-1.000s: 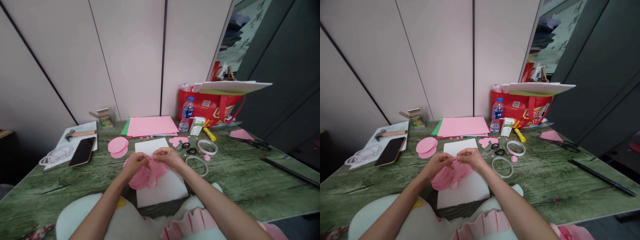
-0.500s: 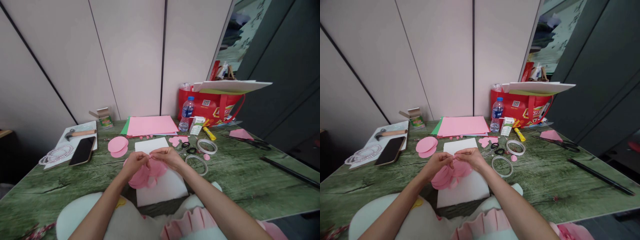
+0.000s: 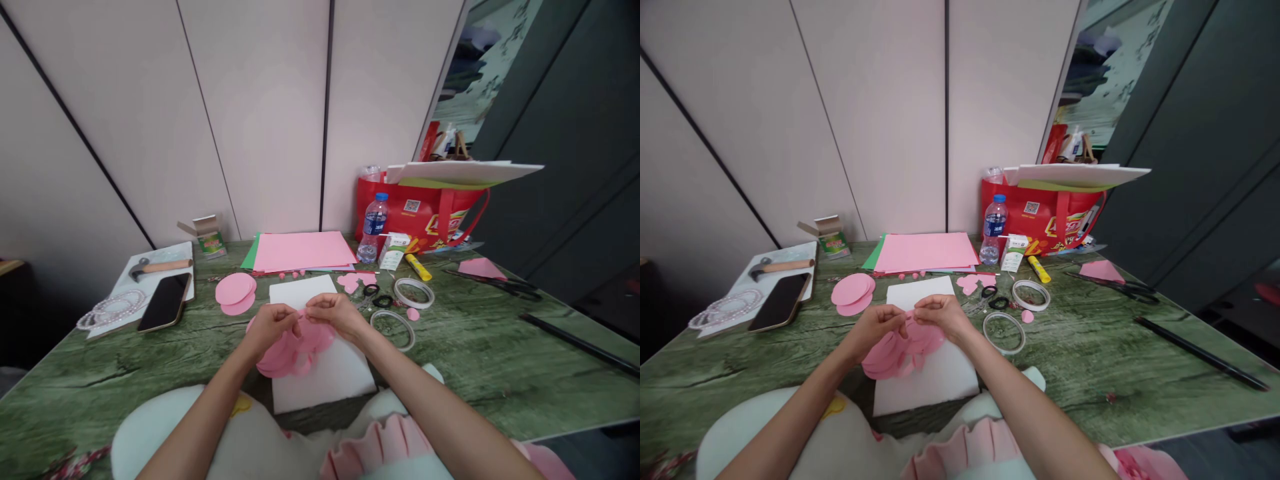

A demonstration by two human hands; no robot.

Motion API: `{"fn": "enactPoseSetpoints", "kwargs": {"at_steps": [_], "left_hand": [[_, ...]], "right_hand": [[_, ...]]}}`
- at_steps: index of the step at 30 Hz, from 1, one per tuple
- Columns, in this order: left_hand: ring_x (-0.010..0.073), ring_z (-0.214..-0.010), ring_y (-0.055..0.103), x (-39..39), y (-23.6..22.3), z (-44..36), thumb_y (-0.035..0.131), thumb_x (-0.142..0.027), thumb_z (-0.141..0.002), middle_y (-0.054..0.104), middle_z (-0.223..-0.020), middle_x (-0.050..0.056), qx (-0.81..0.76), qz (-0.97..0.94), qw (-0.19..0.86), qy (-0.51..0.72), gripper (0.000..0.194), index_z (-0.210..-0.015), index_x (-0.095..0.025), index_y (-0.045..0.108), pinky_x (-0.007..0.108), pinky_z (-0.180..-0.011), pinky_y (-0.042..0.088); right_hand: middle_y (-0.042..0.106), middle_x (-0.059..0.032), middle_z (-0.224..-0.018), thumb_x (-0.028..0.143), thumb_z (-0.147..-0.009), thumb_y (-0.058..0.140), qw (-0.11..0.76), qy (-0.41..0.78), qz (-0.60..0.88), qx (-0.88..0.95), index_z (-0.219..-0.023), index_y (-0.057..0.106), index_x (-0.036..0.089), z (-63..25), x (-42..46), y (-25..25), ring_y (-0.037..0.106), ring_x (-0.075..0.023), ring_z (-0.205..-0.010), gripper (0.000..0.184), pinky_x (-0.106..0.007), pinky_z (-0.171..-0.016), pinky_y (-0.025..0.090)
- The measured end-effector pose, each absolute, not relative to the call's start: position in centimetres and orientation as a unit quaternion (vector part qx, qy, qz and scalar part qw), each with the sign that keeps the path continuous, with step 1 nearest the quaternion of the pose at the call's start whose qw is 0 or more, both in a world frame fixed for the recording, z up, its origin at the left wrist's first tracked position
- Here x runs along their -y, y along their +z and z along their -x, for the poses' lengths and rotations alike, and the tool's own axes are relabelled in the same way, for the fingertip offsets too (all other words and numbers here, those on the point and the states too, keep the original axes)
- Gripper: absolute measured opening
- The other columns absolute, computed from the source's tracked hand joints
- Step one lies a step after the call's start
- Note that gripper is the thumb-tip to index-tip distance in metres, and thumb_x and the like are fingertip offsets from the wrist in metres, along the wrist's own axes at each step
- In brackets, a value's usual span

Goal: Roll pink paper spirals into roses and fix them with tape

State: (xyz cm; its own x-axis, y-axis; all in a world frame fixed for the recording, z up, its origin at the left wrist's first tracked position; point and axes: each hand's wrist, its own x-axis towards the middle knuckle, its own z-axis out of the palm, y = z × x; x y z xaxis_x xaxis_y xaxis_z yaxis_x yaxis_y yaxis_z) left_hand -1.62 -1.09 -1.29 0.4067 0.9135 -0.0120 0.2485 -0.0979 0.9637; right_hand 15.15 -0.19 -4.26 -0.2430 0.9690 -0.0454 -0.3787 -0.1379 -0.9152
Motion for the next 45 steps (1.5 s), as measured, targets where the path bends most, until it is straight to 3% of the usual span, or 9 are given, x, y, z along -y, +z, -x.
{"fn": "enactPoseSetpoints", "kwargs": {"at_steps": [11, 18, 25, 28, 32, 36, 40, 42, 45], "left_hand": [[0.0137, -0.055, 0.057, 1.0, -1.4, 1.8, 0.052, -0.027, -0.074, 0.062, -0.056, 0.003, -0.438, -0.662, 0.504, 0.339, 0.019, -0.064, -0.013, 0.06, 0.026, -0.059, 0.043], [0.0136, -0.057, 0.056, 1.1, -1.3, 1.8, 0.054, -0.028, -0.074, 0.062, -0.057, 0.003, -0.41, -0.644, 0.543, 0.35, 0.019, -0.066, -0.012, 0.061, 0.026, -0.06, 0.043], [0.0205, -0.08, 0.06, 1.1, -0.1, 2.1, 0.051, -0.031, -0.079, 0.066, -0.084, 0.01, -0.266, -0.5, 0.697, 0.441, 0.032, -0.102, -0.011, 0.058, 0.035, -0.077, 0.044], [0.0209, -0.087, 0.058, 0.6, -0.6, 2.2, 0.05, -0.029, -0.078, 0.065, -0.091, 0.011, -0.322, -0.539, 0.625, 0.464, 0.032, -0.104, -0.011, 0.058, 0.035, -0.079, 0.043], [0.0193, -0.081, 0.058, -0.5, -2.6, 2.7, 0.049, -0.017, -0.071, 0.064, -0.088, 0.008, -0.478, -0.673, 0.387, 0.41, 0.029, -0.097, -0.013, 0.06, 0.034, -0.075, 0.044], [0.0247, -0.101, 0.049, -0.4, -3.7, 3.5, 0.06, -0.015, -0.057, 0.055, -0.108, 0.011, -0.544, -0.772, 0.191, 0.268, 0.06, -0.116, -0.015, 0.047, 0.039, -0.086, 0.038], [0.032, -0.108, 0.043, 0.3, -3.5, 3.9, 0.074, -0.023, -0.042, 0.048, -0.118, 0.014, -0.572, -0.8, 0.143, 0.106, 0.092, -0.127, -0.018, 0.036, 0.041, -0.087, 0.036], [0.0298, -0.108, 0.045, 0.3, -3.3, 4.0, 0.072, -0.02, -0.046, 0.048, -0.119, 0.013, -0.57, -0.804, 0.142, 0.089, 0.09, -0.128, -0.017, 0.034, 0.038, -0.087, 0.036], [0.0241, -0.109, 0.046, -0.2, -3.3, 4.1, 0.059, -0.009, -0.058, 0.049, -0.121, 0.014, -0.567, -0.803, 0.135, 0.124, 0.073, -0.127, -0.012, 0.035, 0.032, -0.089, 0.036]], "right_hand": [[0.068, -0.0045, -0.065, 0.026, -0.047, 0.077, 0.509, 0.677, 0.335, 0.411, -0.07, 0.069, 0.012, -15.0, 0.0, -4.5, 0.063, -0.0128, -0.062, 0.028, -0.029, -0.07, 0.05], [0.067, -0.0022, -0.061, 0.022, -0.046, 0.078, 0.53, 0.669, 0.342, 0.394, -0.07, 0.068, 0.013, -15.3, -0.1, -4.5, 0.061, -0.0106, -0.056, 0.027, -0.024, -0.063, 0.051], [0.066, -0.0023, -0.058, 0.019, -0.044, 0.08, 0.608, 0.649, 0.353, 0.291, -0.064, 0.065, 0.012, -15.6, -0.9, -4.8, 0.062, -0.0106, -0.054, 0.025, -0.021, -0.06, 0.052], [0.065, -0.0013, -0.058, 0.019, -0.043, 0.081, 0.628, 0.642, 0.355, 0.261, -0.063, 0.064, 0.013, -15.8, -1.3, -5.2, 0.062, -0.0111, -0.055, 0.027, -0.022, -0.062, 0.054], [0.064, -0.0007, -0.058, 0.018, -0.043, 0.081, 0.645, 0.632, 0.363, 0.231, -0.062, 0.063, 0.013, -16.1, -1.8, -5.7, 0.063, -0.0122, -0.057, 0.026, -0.023, -0.063, 0.055], [0.063, -0.0008, -0.058, 0.014, -0.048, 0.079, 0.662, 0.618, 0.372, 0.205, -0.061, 0.061, 0.013, -16.4, -2.2, -6.0, 0.063, -0.0126, -0.057, 0.023, -0.023, -0.063, 0.056], [0.064, -0.001, -0.059, 0.011, -0.052, 0.076, 0.668, 0.613, 0.375, 0.193, -0.062, 0.06, 0.014, -16.5, -2.2, -5.9, 0.064, -0.0127, -0.059, 0.019, -0.022, -0.061, 0.056], [0.063, -0.0009, -0.058, 0.011, -0.053, 0.076, 0.664, 0.617, 0.375, 0.193, -0.062, 0.06, 0.013, -16.5, -2.2, -5.8, 0.064, -0.0127, -0.058, 0.018, -0.022, -0.06, 0.056], [0.063, -0.0007, -0.057, 0.01, -0.054, 0.075, 0.658, 0.623, 0.376, 0.194, -0.063, 0.06, 0.013, -16.4, -2.0, -5.7, 0.064, -0.0128, -0.058, 0.018, -0.021, -0.059, 0.056]]}}
